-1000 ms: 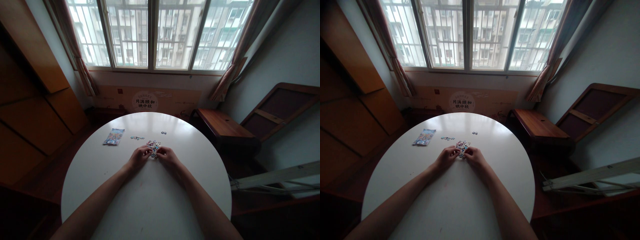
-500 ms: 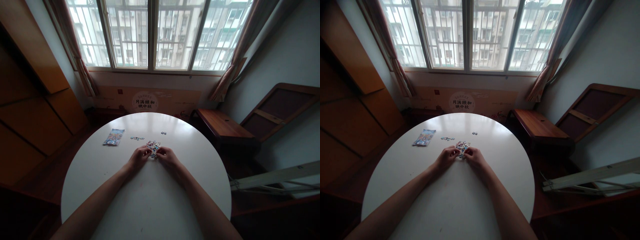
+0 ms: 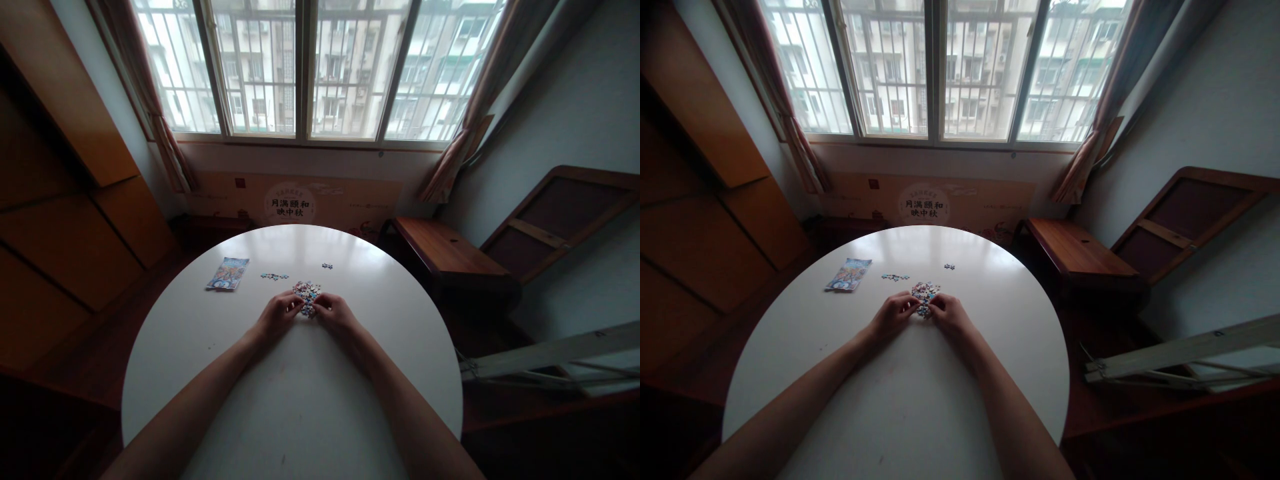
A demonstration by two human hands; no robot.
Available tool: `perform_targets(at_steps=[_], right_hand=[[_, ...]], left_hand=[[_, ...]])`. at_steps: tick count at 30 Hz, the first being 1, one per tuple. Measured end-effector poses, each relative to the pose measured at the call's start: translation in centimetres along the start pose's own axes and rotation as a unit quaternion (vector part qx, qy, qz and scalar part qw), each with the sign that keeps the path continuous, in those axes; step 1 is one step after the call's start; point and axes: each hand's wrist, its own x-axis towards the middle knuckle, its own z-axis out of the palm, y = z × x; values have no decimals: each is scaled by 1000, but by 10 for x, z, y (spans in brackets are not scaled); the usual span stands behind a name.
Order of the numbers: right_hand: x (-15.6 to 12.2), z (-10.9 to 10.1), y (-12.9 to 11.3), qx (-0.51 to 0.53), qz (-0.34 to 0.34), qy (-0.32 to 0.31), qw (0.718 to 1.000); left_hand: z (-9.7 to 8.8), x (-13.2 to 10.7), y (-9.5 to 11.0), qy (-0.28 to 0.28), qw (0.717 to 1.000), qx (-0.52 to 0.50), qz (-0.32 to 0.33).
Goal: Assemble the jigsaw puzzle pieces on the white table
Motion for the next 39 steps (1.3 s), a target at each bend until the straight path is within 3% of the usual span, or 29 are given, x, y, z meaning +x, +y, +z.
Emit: perform_targets(at_steps=[12, 21, 39], right_hand=[[0, 0, -3, -5, 18, -1, 1000], [0, 0, -3, 12, 13, -16, 1000], [1, 0, 1, 40, 9, -19, 999]], left_hand=[[2, -2, -1, 14, 999, 0, 30], [2, -4, 1, 54, 997, 12, 46], [2, -3, 0, 45, 998, -3, 41]])
